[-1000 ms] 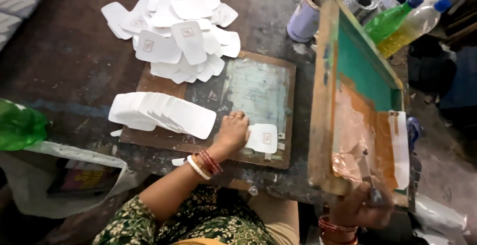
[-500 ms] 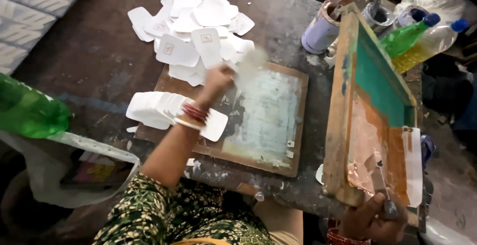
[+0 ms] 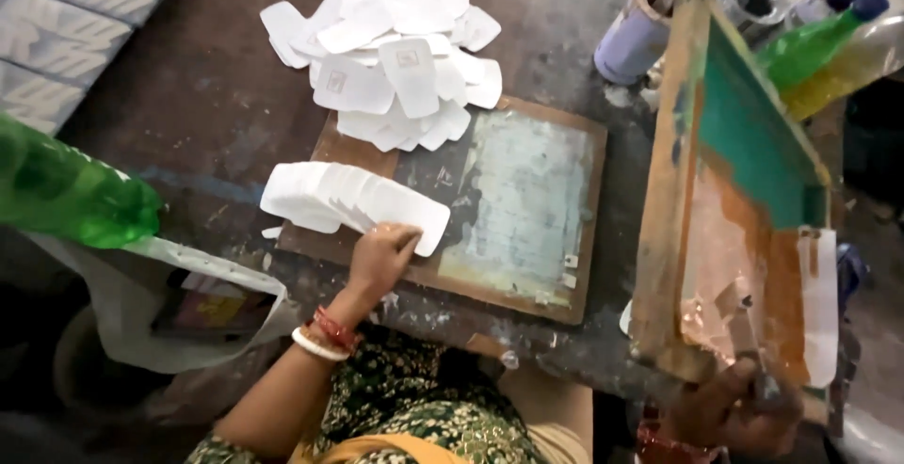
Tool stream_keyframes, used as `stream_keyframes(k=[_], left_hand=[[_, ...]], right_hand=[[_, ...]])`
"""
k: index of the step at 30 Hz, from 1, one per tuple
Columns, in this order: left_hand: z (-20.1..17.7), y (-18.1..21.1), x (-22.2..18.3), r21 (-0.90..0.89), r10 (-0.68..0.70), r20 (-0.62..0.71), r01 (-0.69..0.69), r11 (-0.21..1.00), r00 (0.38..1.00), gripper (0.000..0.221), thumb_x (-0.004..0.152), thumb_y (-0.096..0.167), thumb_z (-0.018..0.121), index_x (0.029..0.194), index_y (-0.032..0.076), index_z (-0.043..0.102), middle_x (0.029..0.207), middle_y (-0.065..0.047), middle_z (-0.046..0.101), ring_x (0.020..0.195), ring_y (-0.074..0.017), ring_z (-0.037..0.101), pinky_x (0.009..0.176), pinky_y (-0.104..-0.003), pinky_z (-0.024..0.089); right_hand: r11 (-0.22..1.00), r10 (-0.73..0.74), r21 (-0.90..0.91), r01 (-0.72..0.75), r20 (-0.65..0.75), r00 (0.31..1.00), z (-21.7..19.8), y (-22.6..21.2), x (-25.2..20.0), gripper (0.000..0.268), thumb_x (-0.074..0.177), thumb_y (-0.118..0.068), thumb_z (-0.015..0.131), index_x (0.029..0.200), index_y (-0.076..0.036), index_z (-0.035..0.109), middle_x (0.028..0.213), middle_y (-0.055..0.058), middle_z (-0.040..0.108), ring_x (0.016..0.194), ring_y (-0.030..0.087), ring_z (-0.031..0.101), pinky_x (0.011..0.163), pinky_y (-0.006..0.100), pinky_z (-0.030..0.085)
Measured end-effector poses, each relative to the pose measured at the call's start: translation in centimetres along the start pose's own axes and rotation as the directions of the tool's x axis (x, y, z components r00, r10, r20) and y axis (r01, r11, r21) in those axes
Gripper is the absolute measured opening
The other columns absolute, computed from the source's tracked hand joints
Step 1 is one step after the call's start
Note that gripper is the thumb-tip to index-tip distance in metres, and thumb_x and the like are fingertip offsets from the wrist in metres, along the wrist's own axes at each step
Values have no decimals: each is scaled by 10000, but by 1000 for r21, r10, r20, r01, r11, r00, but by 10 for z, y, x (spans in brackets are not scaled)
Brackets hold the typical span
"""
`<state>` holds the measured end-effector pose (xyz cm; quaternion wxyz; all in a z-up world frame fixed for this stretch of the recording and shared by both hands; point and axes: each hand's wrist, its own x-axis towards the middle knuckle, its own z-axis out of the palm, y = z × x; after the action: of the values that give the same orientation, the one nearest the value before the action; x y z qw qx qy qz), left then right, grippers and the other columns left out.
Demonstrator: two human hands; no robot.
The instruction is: The recorder is manually screen printing logos onto small white cardstock pieces at a workbench.
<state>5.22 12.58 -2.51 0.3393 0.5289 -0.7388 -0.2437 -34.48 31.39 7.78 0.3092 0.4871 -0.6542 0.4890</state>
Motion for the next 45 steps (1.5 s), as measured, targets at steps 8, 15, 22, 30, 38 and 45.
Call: stream_keyframes(k=[8, 15, 22, 30, 38, 45], left_hand=[[10, 21, 18, 199, 38, -51, -27, 980, 998, 124, 776, 184, 778, 802, 64, 793, 1022, -87, 783, 962, -299, 720, 858, -404, 563], [85, 75, -6, 144, 332, 99, -343, 928, 938, 124, 787, 106, 699, 885, 44, 741, 1072, -124, 738, 1022, -299, 690, 899, -422, 544], [175, 110, 38, 139, 479, 225, -514, 846, 849, 165, 867, 142, 645, 1004, 91, 721, 1211, -97, 677, 1178, -288, 613, 985, -425, 482], [145, 123, 9, 42, 572, 237, -596, 802, 785, 174, 827, 121, 631, 964, 102, 737, 1136, -70, 697, 1104, -278, 626, 957, -415, 473], [152, 125, 37, 123, 521, 302, -575, 809, 798, 122, 806, 128, 653, 892, 106, 736, 1033, -64, 689, 1068, -279, 630, 914, -410, 489], [146, 124, 10, 10, 592, 242, -612, 790, 768, 185, 774, 93, 632, 924, 90, 739, 1085, -82, 702, 1078, -282, 640, 893, -415, 507]], right_hand=[[991, 8, 131, 3, -81, 997, -2, -6, 16, 349, 1159, -249, 594, 1142, 99, 618, 1024, 216, 682, 922, 297, 693, 811, 388, 580], [975, 87, 213, -67, -89, 992, 5, 16, 2, 356, 1164, -282, 683, 1134, 71, 640, 969, 181, 713, 862, 260, 713, 763, 361, 593], [965, 130, 246, -90, -152, 980, 1, -3, 23, 367, 1146, -310, 696, 1092, 47, 633, 900, 151, 703, 804, 234, 677, 731, 347, 548], [976, 103, 206, -69, -162, 981, -2, -2, 23, 386, 1164, -331, 696, 1156, 53, 659, 1026, 168, 718, 878, 236, 711, 767, 329, 572], [957, 136, 276, -87, -165, 977, -1, 2, 19, 382, 1153, -311, 711, 1177, 66, 660, 984, 169, 711, 872, 214, 698, 767, 318, 568], [968, 134, 230, -97, -150, 980, 0, -6, 26, 356, 1135, -283, 691, 1132, 69, 642, 967, 152, 719, 828, 191, 707, 728, 295, 571]])
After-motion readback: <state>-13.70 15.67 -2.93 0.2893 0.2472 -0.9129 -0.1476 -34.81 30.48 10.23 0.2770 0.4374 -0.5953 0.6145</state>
